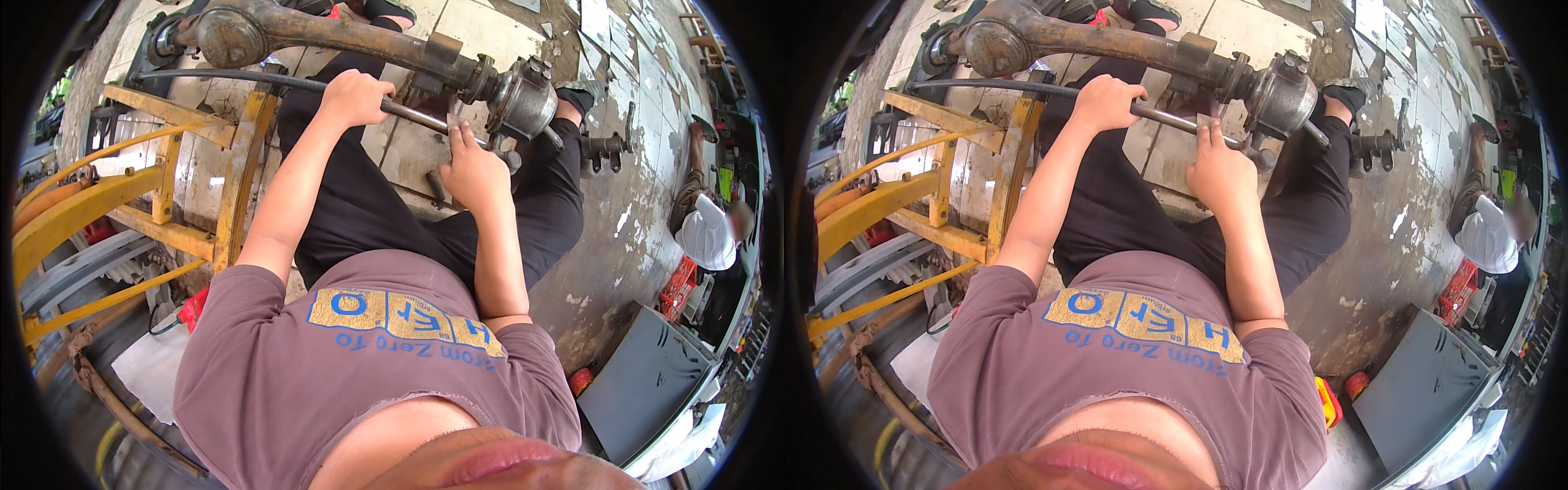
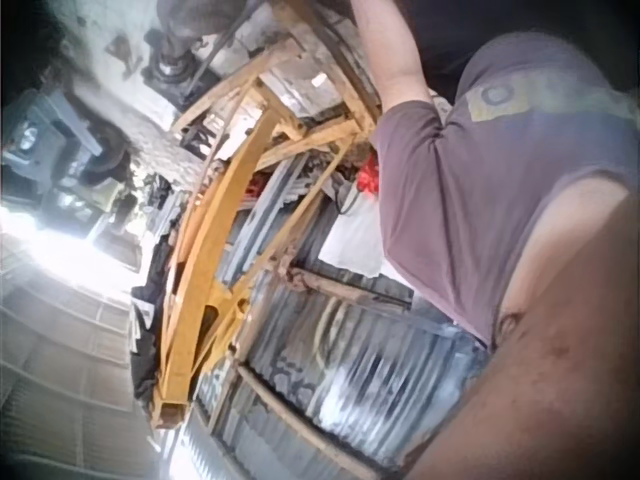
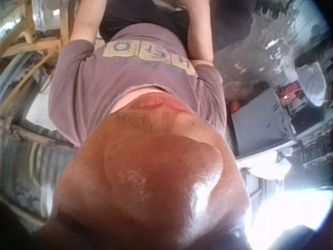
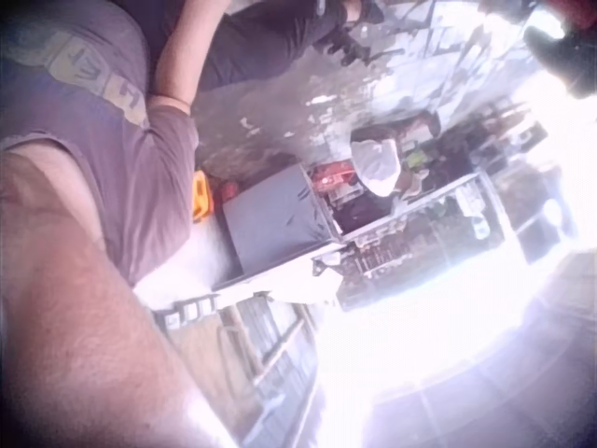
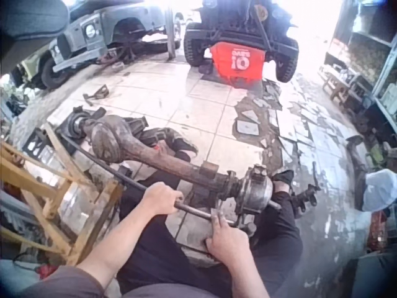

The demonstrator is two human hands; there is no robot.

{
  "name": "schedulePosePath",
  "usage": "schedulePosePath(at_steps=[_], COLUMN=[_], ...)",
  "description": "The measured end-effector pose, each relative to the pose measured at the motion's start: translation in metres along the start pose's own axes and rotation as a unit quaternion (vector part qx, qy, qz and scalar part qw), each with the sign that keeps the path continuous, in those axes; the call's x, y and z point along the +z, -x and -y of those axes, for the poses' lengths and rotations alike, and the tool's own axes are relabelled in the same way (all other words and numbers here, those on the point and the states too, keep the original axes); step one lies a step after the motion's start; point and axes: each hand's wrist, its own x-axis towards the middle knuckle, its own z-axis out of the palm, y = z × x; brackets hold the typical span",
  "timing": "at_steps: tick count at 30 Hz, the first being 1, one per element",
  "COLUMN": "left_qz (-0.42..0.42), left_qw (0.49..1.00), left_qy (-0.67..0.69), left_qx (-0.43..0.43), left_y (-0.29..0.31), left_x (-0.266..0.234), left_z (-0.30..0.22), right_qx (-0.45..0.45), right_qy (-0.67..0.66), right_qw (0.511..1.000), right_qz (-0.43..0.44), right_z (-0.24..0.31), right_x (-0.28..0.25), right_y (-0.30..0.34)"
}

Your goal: The person sits on the floor and uses a metal rod to repeatedly tap a component on a vehicle axle assembly mounted on a yellow stand. The person adjusts hand positions and the rod angle while continuing to strike the same area.

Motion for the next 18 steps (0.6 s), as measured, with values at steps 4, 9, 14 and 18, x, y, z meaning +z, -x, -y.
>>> schedulePosePath(at_steps=[4, 9, 14, 18], left_qz=[0.001, 0.004, -0.009, 0.003], left_qw=[1.0, 1.0, 1.0, 1.0], left_qy=[0.01, -0.006, 0.008, 0.0], left_qx=[-0.003, -0.001, 0.005, 0.0], left_y=[-0.001, -0.002, -0.001, 0.0], left_x=[0.008, 0.002, 0.006, 0.003], left_z=[0.005, 0.003, 0.002, 0.002], right_qx=[-0.016, 0.03, 0.063, 0.041], right_qy=[-0.018, -0.024, -0.076, -0.048], right_qw=[1.0, 0.999, 0.989, 0.996], right_qz=[-0.011, 0.002, -0.106, -0.061], right_z=[-0.008, -0.01, -0.024, -0.029], right_x=[0.003, -0.006, -0.026, -0.018], right_y=[-0.009, -0.004, 0.014, 0.026])
